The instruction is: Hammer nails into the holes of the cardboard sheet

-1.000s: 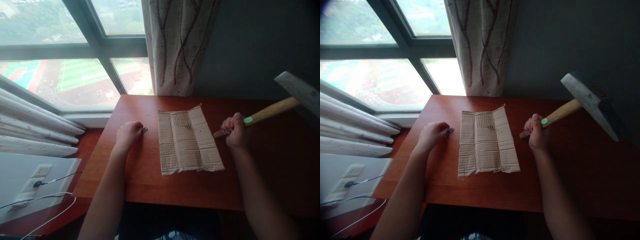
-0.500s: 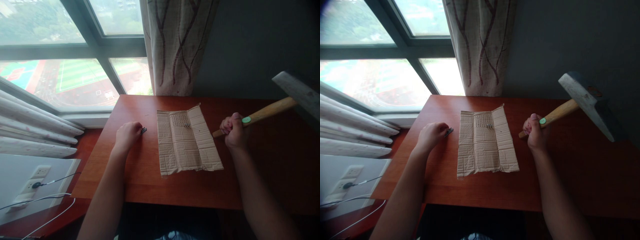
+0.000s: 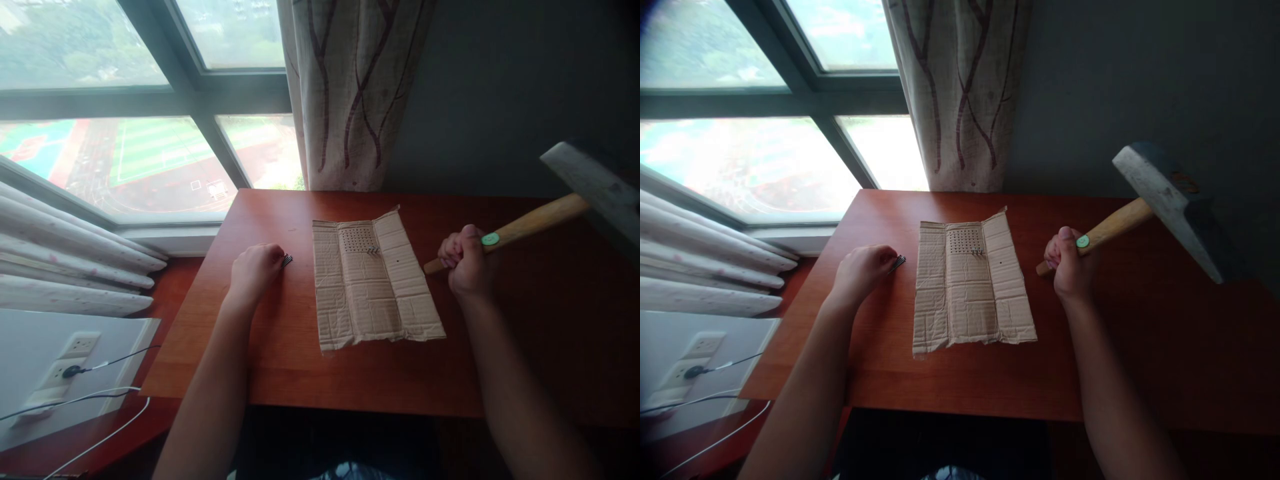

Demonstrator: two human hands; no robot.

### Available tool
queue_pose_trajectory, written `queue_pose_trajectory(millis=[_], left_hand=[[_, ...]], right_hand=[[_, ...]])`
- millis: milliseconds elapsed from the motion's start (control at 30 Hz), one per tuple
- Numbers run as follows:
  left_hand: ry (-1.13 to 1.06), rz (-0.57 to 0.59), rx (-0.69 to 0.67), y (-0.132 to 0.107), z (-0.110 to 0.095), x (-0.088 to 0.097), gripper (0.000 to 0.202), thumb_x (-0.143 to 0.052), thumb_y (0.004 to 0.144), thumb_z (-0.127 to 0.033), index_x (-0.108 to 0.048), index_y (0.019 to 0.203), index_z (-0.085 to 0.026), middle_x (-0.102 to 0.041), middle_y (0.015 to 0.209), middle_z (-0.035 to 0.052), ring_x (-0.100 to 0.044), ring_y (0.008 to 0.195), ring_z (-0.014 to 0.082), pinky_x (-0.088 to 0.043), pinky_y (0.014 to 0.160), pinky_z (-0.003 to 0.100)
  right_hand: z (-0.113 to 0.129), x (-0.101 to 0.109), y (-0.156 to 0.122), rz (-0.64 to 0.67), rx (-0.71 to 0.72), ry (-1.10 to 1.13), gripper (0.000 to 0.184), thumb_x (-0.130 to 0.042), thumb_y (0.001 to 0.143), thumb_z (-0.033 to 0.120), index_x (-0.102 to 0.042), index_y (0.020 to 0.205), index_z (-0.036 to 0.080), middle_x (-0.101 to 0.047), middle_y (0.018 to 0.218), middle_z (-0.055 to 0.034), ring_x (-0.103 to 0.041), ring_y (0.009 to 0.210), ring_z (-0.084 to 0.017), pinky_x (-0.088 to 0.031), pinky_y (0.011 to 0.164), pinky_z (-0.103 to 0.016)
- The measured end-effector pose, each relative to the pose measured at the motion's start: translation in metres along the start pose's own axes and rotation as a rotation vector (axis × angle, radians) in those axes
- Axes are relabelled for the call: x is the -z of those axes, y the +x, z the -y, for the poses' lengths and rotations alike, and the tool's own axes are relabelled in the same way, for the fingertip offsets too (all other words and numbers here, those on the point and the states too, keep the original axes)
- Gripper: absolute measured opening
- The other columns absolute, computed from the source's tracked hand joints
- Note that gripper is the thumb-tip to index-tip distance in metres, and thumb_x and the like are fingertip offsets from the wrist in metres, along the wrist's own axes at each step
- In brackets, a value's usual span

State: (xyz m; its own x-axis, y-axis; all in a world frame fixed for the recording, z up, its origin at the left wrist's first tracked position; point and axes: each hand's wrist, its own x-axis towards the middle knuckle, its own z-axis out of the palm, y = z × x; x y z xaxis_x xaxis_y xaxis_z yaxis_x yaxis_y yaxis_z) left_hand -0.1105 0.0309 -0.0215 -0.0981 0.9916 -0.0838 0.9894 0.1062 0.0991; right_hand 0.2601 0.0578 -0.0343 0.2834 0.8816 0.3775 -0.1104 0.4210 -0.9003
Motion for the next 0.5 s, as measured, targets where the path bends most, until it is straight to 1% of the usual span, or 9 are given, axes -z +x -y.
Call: queue_pose_trajectory(millis=[200, 333, 500], left_hand=[[0.079, 0.004, -0.012, -0.0027, -0.0024, 0.0033, 0.028, -0.051, 0.096, -0.033, -0.078, 0.096, -0.026, -0.078, 0.107, 0.0071, -0.072, 0.095, 0.0283, -0.042, 0.062, 0.032], [0.135, 0.042, -0.002, -0.0048, -0.0029, 0.0064, 0.028, -0.050, 0.097, -0.034, -0.076, 0.096, -0.025, -0.078, 0.105, 0.0101, -0.072, 0.093, 0.0310, -0.043, 0.062, 0.032], [0.123, 0.054, 0.035, -0.0051, -0.0036, 0.0071, 0.023, -0.053, 0.095, -0.034, -0.073, 0.093, -0.024, -0.077, 0.104, 0.0109, -0.072, 0.093, 0.0313, -0.046, 0.065, 0.033]], right_hand=[[-0.0009, 0.0006, -0.0002, -0.001, -0.005, 0.001, 0.054, -0.070, 0.089, 0.048, -0.038, 0.054, 0.023, -0.030, 0.043, 0.0080, -0.027, 0.036, -0.007, -0.018, 0.037, -0.026], [-0.0016, 0.0013, 0.0000, -0.001, -0.010, -0.016, 0.054, -0.069, 0.090, 0.050, -0.039, 0.055, 0.023, -0.029, 0.044, 0.0079, -0.027, 0.037, -0.008, -0.019, 0.036, -0.026], [-0.0009, 0.0012, 0.0003, -0.002, -0.022, -0.020, 0.055, -0.070, 0.089, 0.052, -0.038, 0.055, 0.023, -0.030, 0.044, 0.0076, -0.027, 0.037, -0.008, -0.019, 0.036, -0.026]])
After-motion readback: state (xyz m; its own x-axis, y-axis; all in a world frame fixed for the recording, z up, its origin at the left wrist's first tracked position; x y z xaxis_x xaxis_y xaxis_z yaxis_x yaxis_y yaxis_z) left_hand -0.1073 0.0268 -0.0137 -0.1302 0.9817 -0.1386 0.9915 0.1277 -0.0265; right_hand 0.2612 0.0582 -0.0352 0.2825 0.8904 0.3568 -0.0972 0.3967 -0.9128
